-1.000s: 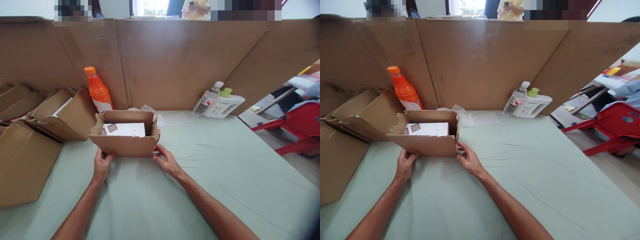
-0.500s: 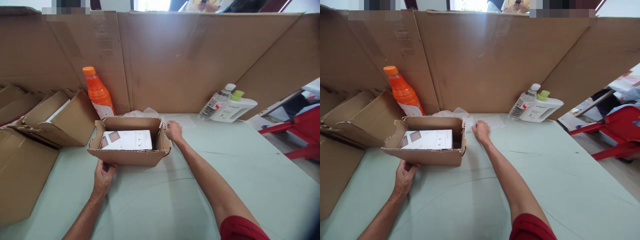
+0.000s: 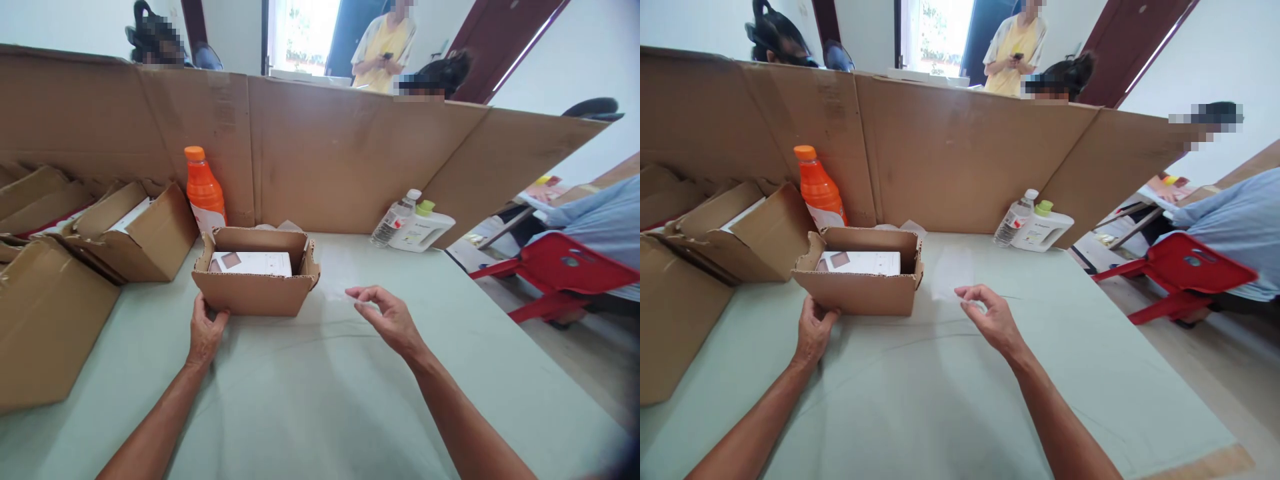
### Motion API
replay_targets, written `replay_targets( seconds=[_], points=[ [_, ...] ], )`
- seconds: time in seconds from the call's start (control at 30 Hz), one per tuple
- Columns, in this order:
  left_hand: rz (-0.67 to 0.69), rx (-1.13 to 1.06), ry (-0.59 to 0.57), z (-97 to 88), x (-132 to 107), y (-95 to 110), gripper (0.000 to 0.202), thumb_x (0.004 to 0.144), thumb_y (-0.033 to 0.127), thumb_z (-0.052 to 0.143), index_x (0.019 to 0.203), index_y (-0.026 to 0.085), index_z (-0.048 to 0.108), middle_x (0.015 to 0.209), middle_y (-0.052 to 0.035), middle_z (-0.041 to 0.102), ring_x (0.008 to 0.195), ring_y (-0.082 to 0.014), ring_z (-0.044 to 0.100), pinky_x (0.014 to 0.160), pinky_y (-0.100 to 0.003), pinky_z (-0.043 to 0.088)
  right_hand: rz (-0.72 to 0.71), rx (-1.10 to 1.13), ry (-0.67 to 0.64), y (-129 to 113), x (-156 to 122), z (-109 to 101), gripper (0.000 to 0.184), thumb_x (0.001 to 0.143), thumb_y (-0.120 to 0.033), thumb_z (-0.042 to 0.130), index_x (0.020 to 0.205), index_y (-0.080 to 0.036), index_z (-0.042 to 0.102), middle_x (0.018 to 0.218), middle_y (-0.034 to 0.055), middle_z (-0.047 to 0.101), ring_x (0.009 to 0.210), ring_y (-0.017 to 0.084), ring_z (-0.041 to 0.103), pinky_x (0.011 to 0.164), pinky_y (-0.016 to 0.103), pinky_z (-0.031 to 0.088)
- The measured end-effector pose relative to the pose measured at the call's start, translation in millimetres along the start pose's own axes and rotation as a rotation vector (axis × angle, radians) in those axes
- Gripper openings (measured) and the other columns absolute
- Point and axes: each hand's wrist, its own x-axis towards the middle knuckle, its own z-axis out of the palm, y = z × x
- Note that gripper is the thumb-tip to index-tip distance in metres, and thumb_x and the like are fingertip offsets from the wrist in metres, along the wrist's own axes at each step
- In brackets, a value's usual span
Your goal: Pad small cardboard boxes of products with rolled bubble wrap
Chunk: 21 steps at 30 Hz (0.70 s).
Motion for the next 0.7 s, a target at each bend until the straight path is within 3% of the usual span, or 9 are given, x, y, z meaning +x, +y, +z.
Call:
replay_targets(
  seconds=[0.13,0.23,0.3,0.37,0.47,0.57,0.7],
  points=[
    [0.118,0.124,0.141,-5.6,-15,20,0.076,0.074,0.025,0.067,0.145,0.016,0.042,0.146,-0.0173,0.048,0.135,-0.0324,0.048,0.114,-0.049,0.037,0.065,0.019,-0.130,-2,-59,8,0.017,0.086,-0.037,0.064,0.078,-0.023,0.058,0.107,0.0095,0.076,0.108,0.027,0.069,0.096,0.043,0.050],
    [0.239,0.247,0.131,-14.1,-46,43,0.080,0.078,0.022,0.065,0.152,0.020,0.035,0.154,-0.0164,0.041,0.140,-0.0331,0.044,0.117,-0.052,0.035,0.116,0.095,-0.162,4,-94,19,0.017,0.088,-0.038,0.064,0.080,-0.023,0.059,0.109,0.0093,0.075,0.109,0.026,0.069,0.096,0.042,0.051],
    [0.362,0.297,-0.001,-18.4,-75,56,0.072,0.082,0.018,0.062,0.150,0.024,0.040,0.151,-0.0131,0.046,0.140,-0.0317,0.046,0.117,-0.052,0.036,0.152,0.170,-0.165,8,-113,28,0.020,0.088,-0.041,0.065,0.081,-0.023,0.059,0.108,0.0092,0.075,0.107,0.025,0.069,0.095,0.040,0.051],
    [0.475,0.320,-0.221,-19.1,-108,64,0.064,0.084,0.014,0.058,0.146,0.025,0.045,0.145,-0.0109,0.053,0.139,-0.0302,0.048,0.116,-0.051,0.039,0.196,0.237,-0.154,10,-128,36,0.023,0.087,-0.044,0.067,0.081,-0.022,0.060,0.107,0.0090,0.075,0.104,0.024,0.069,0.091,0.037,0.052],
    [0.532,0.299,-0.515,-13.0,-151,71,0.067,0.082,0.011,0.055,0.147,0.024,0.042,0.142,-0.0120,0.056,0.137,-0.0293,0.049,0.112,-0.050,0.044,0.288,0.317,-0.128,11,-146,47,0.029,0.084,-0.048,0.071,0.082,-0.021,0.060,0.097,0.0069,0.073,0.089,0.020,0.068,0.078,0.031,0.051],
    [0.476,0.250,-0.646,-0.6,-175,71,0.071,0.082,0.014,0.058,0.149,0.023,0.037,0.136,-0.0125,0.061,0.128,-0.0278,0.055,0.107,-0.048,0.047,0.390,0.389,-0.139,11,-158,55,0.034,0.081,-0.052,0.073,0.083,-0.021,0.059,0.075,0.0002,0.064,0.066,0.014,0.057,0.062,0.025,0.044],
    [0.275,0.264,-0.721,18.6,-179,64,0.061,0.086,0.017,0.054,0.145,0.022,0.041,0.103,-0.0052,0.072,0.092,-0.0202,0.068,0.089,-0.040,0.054,0.449,0.411,-0.148,13,-164,60,0.035,0.080,-0.051,0.073,0.084,-0.021,0.057,0.067,-0.0031,0.055,0.059,0.011,0.048,0.055,0.023,0.038]
  ],
)
